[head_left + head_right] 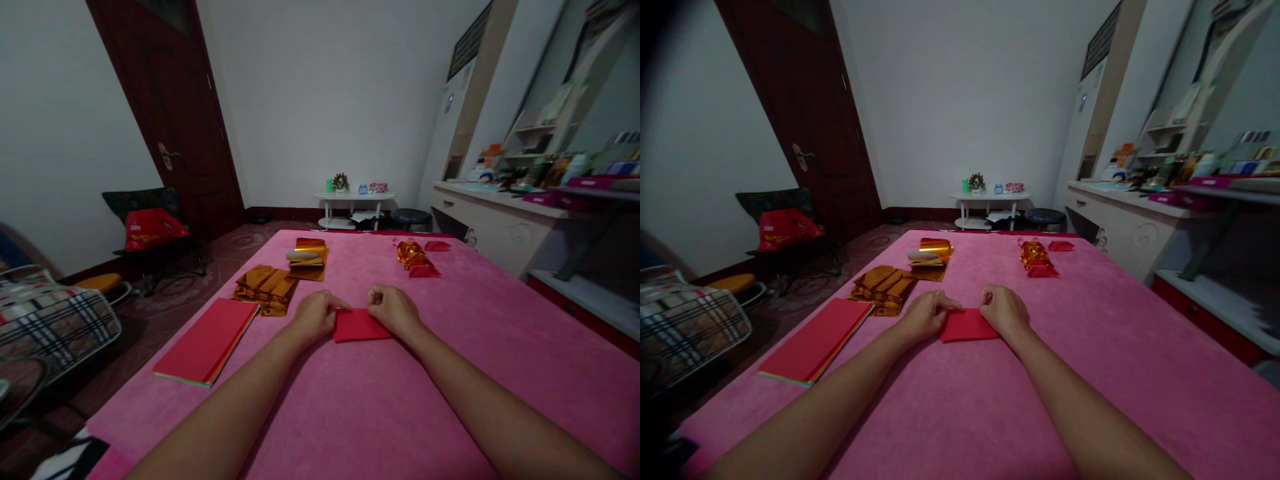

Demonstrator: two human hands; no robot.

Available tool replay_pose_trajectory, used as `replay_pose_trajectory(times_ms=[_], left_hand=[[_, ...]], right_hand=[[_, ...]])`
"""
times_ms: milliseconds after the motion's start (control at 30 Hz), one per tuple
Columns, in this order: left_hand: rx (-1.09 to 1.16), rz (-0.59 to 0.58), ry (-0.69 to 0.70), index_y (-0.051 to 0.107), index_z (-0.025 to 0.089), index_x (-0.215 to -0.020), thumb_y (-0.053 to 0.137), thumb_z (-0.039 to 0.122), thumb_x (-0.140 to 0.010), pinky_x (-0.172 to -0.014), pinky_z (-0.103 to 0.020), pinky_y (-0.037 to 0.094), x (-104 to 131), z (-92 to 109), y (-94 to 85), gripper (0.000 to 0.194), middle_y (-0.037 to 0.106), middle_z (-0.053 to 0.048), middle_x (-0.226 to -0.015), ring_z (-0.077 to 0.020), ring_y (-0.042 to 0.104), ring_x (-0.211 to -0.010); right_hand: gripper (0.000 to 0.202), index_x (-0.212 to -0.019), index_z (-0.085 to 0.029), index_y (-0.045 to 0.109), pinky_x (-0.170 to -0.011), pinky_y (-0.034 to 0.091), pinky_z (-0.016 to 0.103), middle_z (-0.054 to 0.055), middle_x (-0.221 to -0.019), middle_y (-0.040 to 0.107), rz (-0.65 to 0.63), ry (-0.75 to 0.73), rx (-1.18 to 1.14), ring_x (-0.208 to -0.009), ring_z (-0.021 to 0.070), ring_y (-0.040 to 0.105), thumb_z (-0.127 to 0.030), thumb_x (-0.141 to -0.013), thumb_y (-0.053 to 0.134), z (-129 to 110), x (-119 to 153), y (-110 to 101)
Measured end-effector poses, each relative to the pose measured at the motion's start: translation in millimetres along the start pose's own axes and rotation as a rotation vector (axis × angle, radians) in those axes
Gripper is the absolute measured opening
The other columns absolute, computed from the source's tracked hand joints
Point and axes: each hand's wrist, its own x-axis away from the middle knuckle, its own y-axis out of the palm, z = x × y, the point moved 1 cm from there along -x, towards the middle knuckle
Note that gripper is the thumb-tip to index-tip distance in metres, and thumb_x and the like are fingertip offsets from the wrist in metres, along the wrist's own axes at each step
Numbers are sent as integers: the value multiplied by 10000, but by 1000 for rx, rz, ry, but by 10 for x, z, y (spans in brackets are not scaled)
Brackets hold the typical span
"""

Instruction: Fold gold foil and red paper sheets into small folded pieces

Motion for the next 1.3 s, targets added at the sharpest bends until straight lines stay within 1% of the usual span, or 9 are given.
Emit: replay_pose_trajectory(times_ms=[100,267,367,467,633,800,1000,1167,1300], left_hand=[[-64,-73,100,676,331,-1062,420,116,-783,-678,-236,416,0,-26,-15,435,609,-41,-781,-162,559,-759],[-238,-168,77,641,334,-1126,441,211,-824,-706,-281,418,-37,53,-41,383,589,-85,-828,-210,554,-818],[-262,-190,78,660,315,-1098,435,247,-840,-726,-323,423,-56,111,-41,349,591,-110,-847,-242,564,-831],[-211,-159,26,697,292,-1020,454,262,-839,-744,-333,429,-49,127,-30,305,599,-115,-842,-248,576,-833],[-114,-43,-105,732,259,-912,537,215,-773,-767,-311,444,-16,73,3,244,647,-93,-852,-235,593,-845],[-22,-12,-159,733,262,-906,484,125,-741,-806,-296,450,-46,18,49,329,701,-58,-878,-205,619,-856],[-51,24,-232,723,271,-887,479,166,-757,-766,-275,452,-74,39,68,296,709,-45,-871,-188,630,-837],[-104,58,-259,687,272,-875,495,208,-770,-688,-266,434,-40,27,54,227,697,-32,-858,-195,625,-809],[-70,110,-194,634,228,-872,501,173,-767,-673,-236,418,-22,-22,55,179,666,-27,-871,-158,601,-778]], right_hand=[[194,-678,-265,689,-491,317,203,-26,-673,680,-31,-11,-28,-613,125,598,-160,-625,536,2,1,-5],[242,-722,-305,734,-526,363,212,-21,-742,715,-72,-8,-32,-678,147,631,-178,-636,547,20,-8,7],[243,-727,-308,739,-535,375,213,-20,-735,717,-80,-11,-32,-681,151,635,-179,-636,553,32,-13,12],[242,-733,-309,742,-528,374,212,-19,-733,719,-78,-1,-33,-679,152,638,-179,-633,564,39,-16,6],[247,-725,-308,744,-519,372,208,-21,-720,718,-106,6,-40,-657,146,636,-172,-631,561,43,-31,7],[244,-720,-307,742,-504,353,211,-14,-729,718,-95,14,-15,-667,149,639,-182,-634,551,26,-22,8],[224,-711,-306,735,-507,346,216,-11,-723,714,-75,26,32,-670,151,638,-188,-640,558,-17,10,-10],[204,-702,-304,735,-498,337,213,-7,-720,714,-71,39,11,-665,150,637,-195,-635,577,-27,5,-12],[185,-690,-290,735,-497,336,212,-1,-715,712,-86,40,-14,-662,150,635,-212,-638,575,-21,6,-21]])
